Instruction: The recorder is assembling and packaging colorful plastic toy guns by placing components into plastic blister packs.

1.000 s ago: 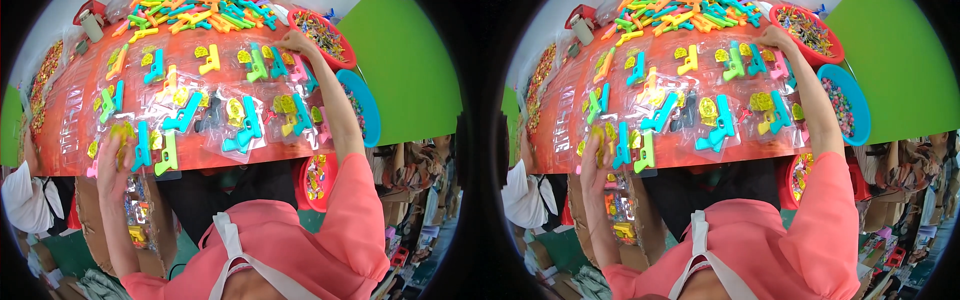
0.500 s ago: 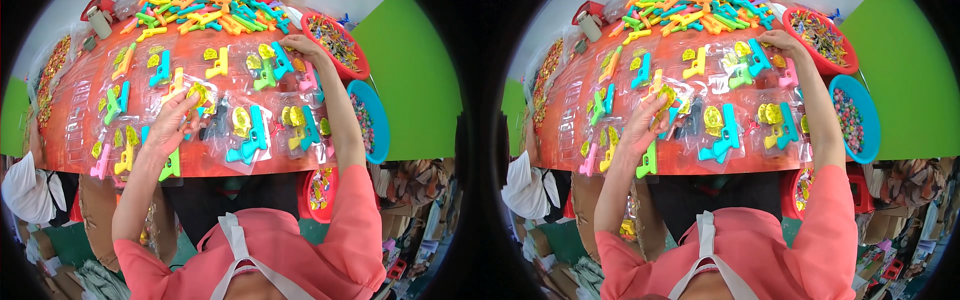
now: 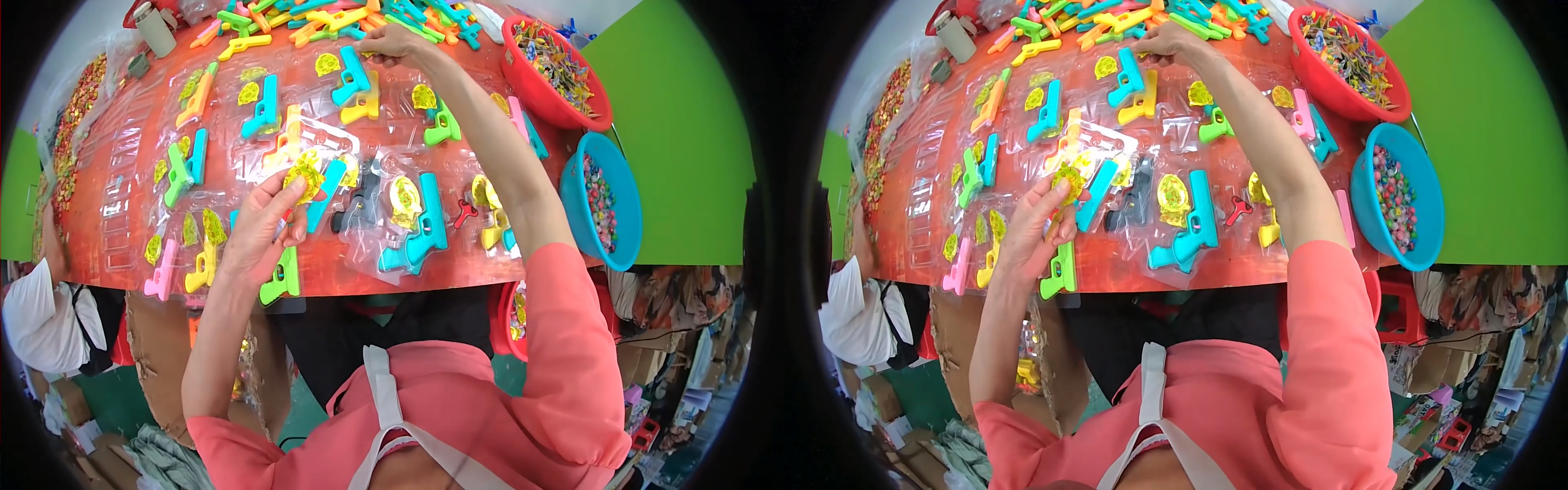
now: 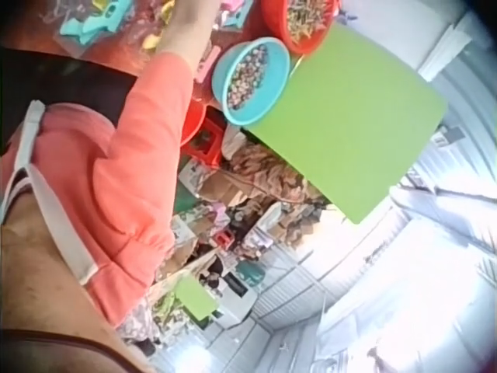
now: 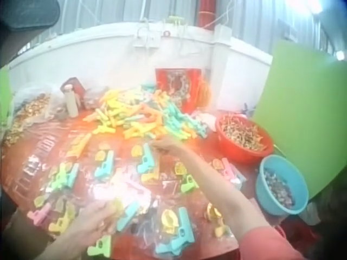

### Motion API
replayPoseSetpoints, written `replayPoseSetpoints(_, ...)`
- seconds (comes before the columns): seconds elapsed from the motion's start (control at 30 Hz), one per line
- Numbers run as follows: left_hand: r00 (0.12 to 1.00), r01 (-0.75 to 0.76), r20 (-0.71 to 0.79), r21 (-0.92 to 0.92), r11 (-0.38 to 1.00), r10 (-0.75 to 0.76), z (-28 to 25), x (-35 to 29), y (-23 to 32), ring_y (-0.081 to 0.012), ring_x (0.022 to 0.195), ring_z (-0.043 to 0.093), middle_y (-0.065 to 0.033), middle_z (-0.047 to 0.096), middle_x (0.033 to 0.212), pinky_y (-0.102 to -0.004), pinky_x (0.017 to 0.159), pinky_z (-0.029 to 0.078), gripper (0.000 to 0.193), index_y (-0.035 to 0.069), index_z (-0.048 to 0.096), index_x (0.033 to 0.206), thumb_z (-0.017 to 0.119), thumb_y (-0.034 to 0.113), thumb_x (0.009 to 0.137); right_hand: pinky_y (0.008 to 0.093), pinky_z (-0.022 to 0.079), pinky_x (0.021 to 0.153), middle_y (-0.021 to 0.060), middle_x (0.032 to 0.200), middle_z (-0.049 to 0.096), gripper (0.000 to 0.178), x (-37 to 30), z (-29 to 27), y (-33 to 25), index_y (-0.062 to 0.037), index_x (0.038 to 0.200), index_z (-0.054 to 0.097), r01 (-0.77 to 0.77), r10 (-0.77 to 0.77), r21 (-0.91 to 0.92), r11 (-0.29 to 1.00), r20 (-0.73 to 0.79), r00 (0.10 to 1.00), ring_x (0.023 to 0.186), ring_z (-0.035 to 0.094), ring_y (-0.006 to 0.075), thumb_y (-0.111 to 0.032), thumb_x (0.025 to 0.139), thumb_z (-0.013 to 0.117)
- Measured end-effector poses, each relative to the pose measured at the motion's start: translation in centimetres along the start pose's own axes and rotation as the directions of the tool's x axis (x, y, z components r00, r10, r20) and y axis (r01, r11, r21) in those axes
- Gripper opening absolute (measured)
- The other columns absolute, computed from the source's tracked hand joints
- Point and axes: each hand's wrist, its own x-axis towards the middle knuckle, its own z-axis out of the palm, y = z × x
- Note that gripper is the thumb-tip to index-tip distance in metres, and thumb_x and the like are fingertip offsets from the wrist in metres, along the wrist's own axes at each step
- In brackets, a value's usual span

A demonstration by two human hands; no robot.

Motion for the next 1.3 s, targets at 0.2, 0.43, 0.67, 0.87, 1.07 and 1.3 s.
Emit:
replayPoseSetpoints(0.2,1.0,0.007,0.001,-0.004,1.0,-0.007,-0.2,-1.1,-0.1,-0.0059,0.047,0.047,-0.0095,0.066,0.09,-0.0173,0.04,0.031,0.023,0.006,0.054,0.113,0.058,0.019,0.094,0.025,0.039,0.051,0.0018,0.068,0.059,0.03,0.7,-7.7,0.1,-0.0077,0.087,0.063,0.146,-0.373,-0.73,0.668,-0.158,0.914,0.06,0.051,0.0077,-0.037,0.085,0.065)
replayPoseSetpoints(0.43,0.999,0.032,0.001,0.017,0.999,-0.032,0.1,-1.3,-1.0,-0.0067,0.047,0.047,-0.0073,0.065,0.089,-0.0179,0.04,0.031,0.025,0.006,0.056,0.115,0.058,0.018,0.094,0.0259,0.055,0.061,0.0072,0.088,0.061,0.022,-1.3,-10.1,2.4,-0.0061,0.107,0.06,0.264,-0.232,-0.52,0.812,0.127,0.964,0.071,0.064,0.0137,-0.015,0.087,0.06)
replayPoseSetpoints(0.67,0.997,0.075,-0.003,0.019,0.997,-0.074,1.1,-0.6,-1.3,-0.0069,0.047,0.047,-0.0073,0.065,0.09,-0.0177,0.041,0.031,0.024,0.006,0.056,0.115,0.057,0.017,0.094,0.025,0.049,0.063,0.0036,0.089,0.062,0.023,-1.6,-9.6,3.1,-0.0061,0.105,0.062,0.328,-0.189,-0.603,0.727,0.283,0.94,0.078,0.058,0.0101,-0.02,0.088,0.062)
replayPoseSetpoints(0.87,0.997,0.072,0.022,0.018,0.997,-0.072,1.5,-0.5,-0.8,-0.007,0.048,0.047,-0.0094,0.065,0.092,-0.0177,0.041,0.031,0.025,0.006,0.055,0.116,0.057,0.017,0.094,0.0258,0.044,0.064,0.0006,0.083,0.06,0.018,-0.9,-10.0,3.8,-0.0021,0.089,0.063,0.332,-0.194,-0.516,0.789,0.303,0.933,0.074,0.055,0.0093,-0.019,0.083,0.066)
replayPoseSetpoints(1.07,0.999,0.04,0.026,0.04,0.998,-0.041,1.5,-0.8,-0.8,-0.0045,0.049,0.047,-0.0093,0.066,0.093,-0.0177,0.042,0.03,0.025,0.006,0.056,0.114,0.058,0.02,0.094,0.0264,0.043,0.061,0.0001,0.069,0.058,0.019,-1.8,-9.3,2.7,-0.002,0.083,0.062,0.252,-0.077,-0.626,0.738,0.294,0.953,0.068,0.054,0.009,-0.021,0.082,0.066)
replayPoseSetpoints(1.3,0.999,0.026,0.025,0.025,0.999,-0.026,1.0,-2.0,-1.2,-0.0048,0.049,0.048,-0.0103,0.066,0.094,-0.0175,0.041,0.031,0.025,0.006,0.056,0.115,0.057,0.02,0.094,0.0274,0.044,0.059,0.0018,0.066,0.058,0.022,-2.7,-8.7,2.5,-0.0022,0.08,0.062,0.298,-0.146,-0.66,0.69,0.277,0.95,0.064,0.054,0.0106,-0.024,0.081,0.066)
